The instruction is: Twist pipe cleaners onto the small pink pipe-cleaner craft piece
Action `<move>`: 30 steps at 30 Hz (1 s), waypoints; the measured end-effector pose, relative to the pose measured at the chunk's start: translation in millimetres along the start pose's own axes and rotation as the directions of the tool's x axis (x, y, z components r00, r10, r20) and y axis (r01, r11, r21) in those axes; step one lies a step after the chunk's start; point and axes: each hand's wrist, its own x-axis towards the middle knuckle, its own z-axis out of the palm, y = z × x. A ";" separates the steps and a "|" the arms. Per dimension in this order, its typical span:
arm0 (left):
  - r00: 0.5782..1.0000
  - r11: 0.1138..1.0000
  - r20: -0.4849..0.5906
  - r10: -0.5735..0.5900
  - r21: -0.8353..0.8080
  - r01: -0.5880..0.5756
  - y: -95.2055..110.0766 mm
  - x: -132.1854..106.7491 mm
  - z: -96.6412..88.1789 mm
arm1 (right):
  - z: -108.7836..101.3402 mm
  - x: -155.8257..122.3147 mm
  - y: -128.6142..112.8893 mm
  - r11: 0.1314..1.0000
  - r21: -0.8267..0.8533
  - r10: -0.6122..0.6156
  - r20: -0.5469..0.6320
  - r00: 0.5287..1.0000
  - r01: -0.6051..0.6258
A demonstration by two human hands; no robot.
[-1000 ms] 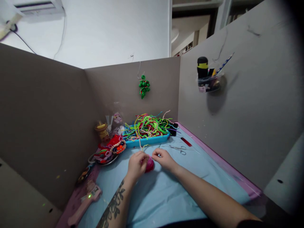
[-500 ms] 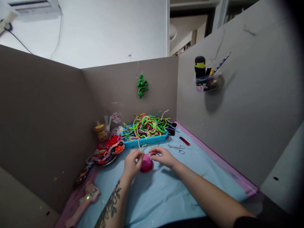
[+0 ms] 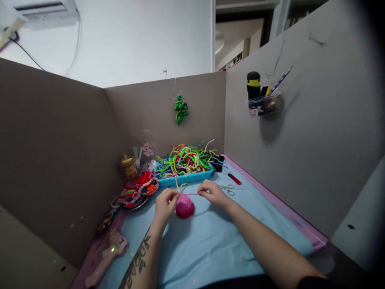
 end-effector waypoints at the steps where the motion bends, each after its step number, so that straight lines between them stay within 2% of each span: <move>1: 1.000 1.000 0.000 0.001 -0.004 -0.001 0.7 0.1 0.2 | -1.8 0.3 -0.2 1.000 -0.019 -0.006 0.013 1.000 0.006; 4: 0.998 1.000 -0.049 -0.028 -0.016 0.027 3.5 0.0 3.9 | -0.8 -0.8 -6.1 0.983 -0.182 -0.006 -0.056 0.998 -0.004; 6: 0.993 0.998 -0.095 -0.066 -0.021 0.064 5.7 -0.9 8.2 | 6.2 -3.1 -14.9 0.943 -0.332 -0.060 -0.136 0.989 0.011; 9: 0.995 0.997 -0.075 -0.071 -0.034 0.069 9.3 -3.7 15.3 | 21.8 -7.1 -29.1 0.891 -0.436 -0.188 -0.097 0.977 0.128; 11: 0.999 0.998 -0.001 -0.034 -0.061 0.034 10.9 -6.3 19.4 | 30.1 -9.1 -34.1 0.888 -0.430 -0.213 -0.075 0.974 0.161; 13: 0.998 0.997 0.057 -0.008 -0.080 0.013 10.6 -8.3 22.2 | 33.2 -10.6 -33.8 0.902 -0.404 -0.211 -0.101 0.972 0.154; 18: 0.997 0.998 0.068 -0.023 -0.058 0.027 4.4 -8.7 21.9 | 23.9 -13.4 -23.7 0.919 -0.384 -0.181 -0.209 0.961 0.089; 24: 0.995 0.996 0.064 0.079 -0.036 -0.077 3.8 -7.1 13.7 | 19.2 -13.2 -19.7 0.921 -0.377 -0.159 -0.137 0.978 0.097; 30: 0.970 0.983 0.192 0.150 0.076 -0.167 4.3 -6.5 7.8 | 18.4 -12.3 -17.8 0.929 -0.360 -0.138 -0.130 0.982 0.083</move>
